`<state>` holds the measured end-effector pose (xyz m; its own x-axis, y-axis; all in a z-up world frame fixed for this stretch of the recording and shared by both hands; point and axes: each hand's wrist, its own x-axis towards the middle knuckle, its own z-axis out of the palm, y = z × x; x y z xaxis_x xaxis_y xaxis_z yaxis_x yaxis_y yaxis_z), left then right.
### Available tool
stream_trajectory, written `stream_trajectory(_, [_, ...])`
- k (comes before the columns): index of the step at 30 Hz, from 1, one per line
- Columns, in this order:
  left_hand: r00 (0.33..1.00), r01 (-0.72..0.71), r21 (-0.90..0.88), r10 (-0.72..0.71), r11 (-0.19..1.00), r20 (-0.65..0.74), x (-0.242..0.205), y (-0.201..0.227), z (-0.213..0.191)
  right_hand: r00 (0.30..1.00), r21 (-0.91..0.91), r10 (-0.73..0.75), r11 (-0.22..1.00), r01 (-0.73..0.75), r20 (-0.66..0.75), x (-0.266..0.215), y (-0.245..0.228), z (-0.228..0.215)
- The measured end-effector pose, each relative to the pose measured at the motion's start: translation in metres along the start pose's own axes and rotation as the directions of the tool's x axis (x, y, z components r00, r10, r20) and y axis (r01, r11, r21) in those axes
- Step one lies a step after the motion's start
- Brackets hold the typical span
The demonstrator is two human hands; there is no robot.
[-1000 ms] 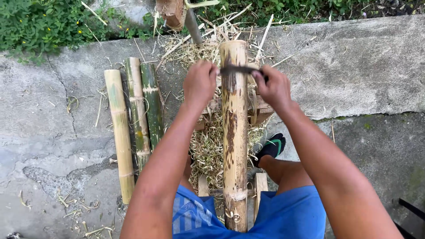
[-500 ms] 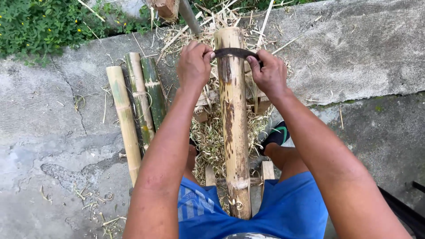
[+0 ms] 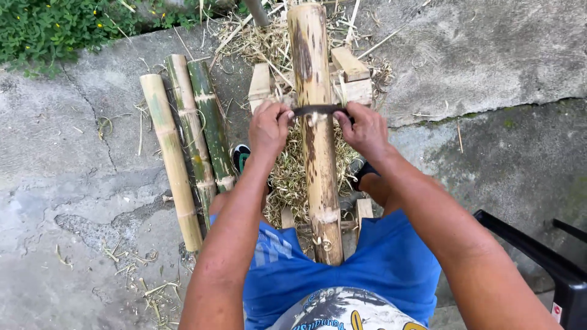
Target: Using a curved blade to scrape the outer layer off a bamboo pole.
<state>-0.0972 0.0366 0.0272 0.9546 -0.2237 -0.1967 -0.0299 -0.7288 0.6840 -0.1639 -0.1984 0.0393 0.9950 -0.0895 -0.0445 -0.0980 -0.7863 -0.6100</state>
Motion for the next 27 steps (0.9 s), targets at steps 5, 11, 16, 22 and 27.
stream_trajectory(5, [0.984,-0.152,-0.070,0.144,0.986,-0.107,-0.078,-0.007,0.001,0.996,-0.013,-0.083,0.996,0.083,-0.031,-0.068,-0.011,0.003])
stream_trajectory(11, [0.999,-0.037,-0.172,0.034,0.984,-0.021,-0.169,-0.013,0.008,0.995,-0.002,-0.102,0.995,0.102,0.003,-0.159,-0.014,0.011])
stream_trajectory(16, [0.999,0.000,-0.205,0.007,0.979,0.035,-0.238,-0.014,0.013,0.993,0.006,-0.034,0.999,0.033,0.112,-0.219,-0.030,-0.002])
stream_trajectory(22, [0.957,0.220,-0.296,-0.147,0.929,0.252,-0.265,-0.021,0.020,0.971,0.070,-0.014,0.998,-0.003,0.239,-0.232,-0.020,-0.007])
stream_trajectory(27, [0.998,0.053,-0.209,-0.045,0.977,0.047,-0.159,-0.030,0.033,0.987,-0.037,0.040,0.999,-0.035,0.156,-0.138,-0.013,-0.002])
